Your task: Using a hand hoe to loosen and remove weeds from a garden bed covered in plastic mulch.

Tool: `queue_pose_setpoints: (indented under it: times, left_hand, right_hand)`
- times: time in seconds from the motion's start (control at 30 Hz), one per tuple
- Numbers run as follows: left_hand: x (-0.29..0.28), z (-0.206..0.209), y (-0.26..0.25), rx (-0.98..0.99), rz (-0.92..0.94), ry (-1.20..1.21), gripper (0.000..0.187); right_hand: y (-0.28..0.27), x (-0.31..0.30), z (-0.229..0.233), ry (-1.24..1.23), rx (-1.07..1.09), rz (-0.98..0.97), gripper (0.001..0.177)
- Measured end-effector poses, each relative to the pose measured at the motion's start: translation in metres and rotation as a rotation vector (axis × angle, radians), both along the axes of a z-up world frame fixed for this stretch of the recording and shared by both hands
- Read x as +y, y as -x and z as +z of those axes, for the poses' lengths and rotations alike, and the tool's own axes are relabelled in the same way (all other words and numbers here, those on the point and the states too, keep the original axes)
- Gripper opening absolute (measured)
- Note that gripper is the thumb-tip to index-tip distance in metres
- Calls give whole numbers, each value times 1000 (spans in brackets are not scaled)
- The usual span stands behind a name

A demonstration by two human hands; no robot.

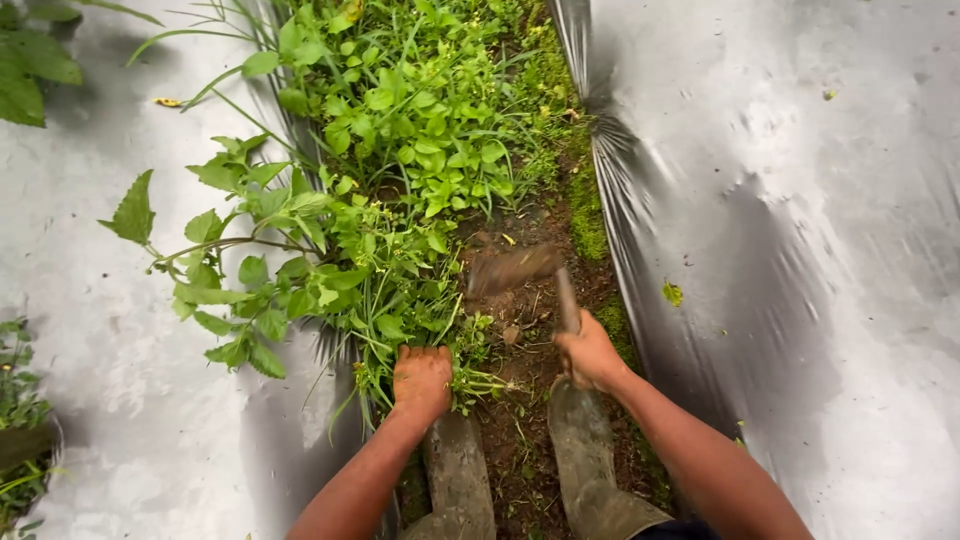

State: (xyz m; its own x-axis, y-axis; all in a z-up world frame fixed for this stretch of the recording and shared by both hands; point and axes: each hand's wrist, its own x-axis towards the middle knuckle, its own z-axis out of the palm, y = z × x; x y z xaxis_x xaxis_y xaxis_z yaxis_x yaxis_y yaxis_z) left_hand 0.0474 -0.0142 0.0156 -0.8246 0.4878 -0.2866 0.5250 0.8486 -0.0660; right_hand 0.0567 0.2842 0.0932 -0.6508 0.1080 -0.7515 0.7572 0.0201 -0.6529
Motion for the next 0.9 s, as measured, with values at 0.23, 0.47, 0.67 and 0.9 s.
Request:
queue_pose_setpoints:
  times: [0.23,0.47,0.67,0.9]
  left_hand:
    - [0,24,9,-26,45,-51,8]
    - [-12,-1,5,35,47,-98,8]
    - [-13,-10,1,28,38,-105,8]
    - [-7,7,4,28,39,-91,9]
  right_hand:
    - [25,-38,31,45,39,-195,36]
    - [55,-46,-3,43,138,-484,33]
    - [46,-47,19,-21,60,-131,33]
    - [31,-52,0,2,54,-159,33]
